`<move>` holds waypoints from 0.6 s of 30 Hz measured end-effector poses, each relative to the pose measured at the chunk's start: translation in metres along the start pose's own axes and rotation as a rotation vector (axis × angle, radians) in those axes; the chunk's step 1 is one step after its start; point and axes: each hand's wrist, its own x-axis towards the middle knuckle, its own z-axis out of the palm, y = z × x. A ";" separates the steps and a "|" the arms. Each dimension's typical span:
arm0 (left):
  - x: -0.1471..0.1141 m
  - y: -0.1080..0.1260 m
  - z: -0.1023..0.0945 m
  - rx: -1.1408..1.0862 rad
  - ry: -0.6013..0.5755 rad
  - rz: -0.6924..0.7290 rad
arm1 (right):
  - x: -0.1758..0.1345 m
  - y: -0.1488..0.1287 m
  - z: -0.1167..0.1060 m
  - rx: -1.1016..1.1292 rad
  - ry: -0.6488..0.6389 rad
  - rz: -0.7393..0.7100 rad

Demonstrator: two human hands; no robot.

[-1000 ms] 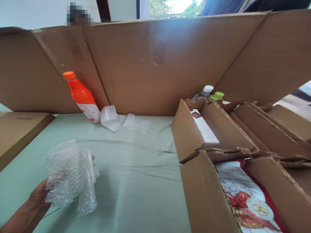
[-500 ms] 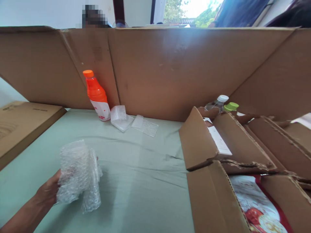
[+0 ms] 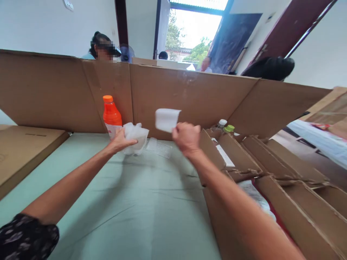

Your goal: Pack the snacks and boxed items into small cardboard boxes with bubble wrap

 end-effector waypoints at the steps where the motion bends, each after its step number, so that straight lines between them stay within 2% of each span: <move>1: 0.009 -0.006 0.012 0.049 -0.003 -0.014 | -0.002 -0.021 0.020 0.014 -0.072 -0.025; 4: 0.010 -0.029 0.043 0.176 -0.038 -0.009 | -0.002 -0.058 0.084 0.058 -0.194 -0.076; 7: -0.006 -0.052 0.061 0.267 -0.055 0.064 | 0.009 -0.055 0.127 0.090 -0.199 -0.024; 9: -0.013 -0.063 0.067 0.313 -0.053 0.118 | 0.017 -0.048 0.145 0.107 -0.202 0.043; 12: -0.008 -0.074 0.073 0.369 -0.065 0.176 | 0.026 -0.051 0.172 0.139 -0.251 0.111; 15: 0.004 -0.084 0.079 0.417 -0.125 0.243 | 0.030 -0.068 0.200 0.215 -0.271 0.025; 18: 0.010 -0.090 0.080 0.456 -0.180 0.295 | 0.033 -0.082 0.214 0.297 -0.270 -0.102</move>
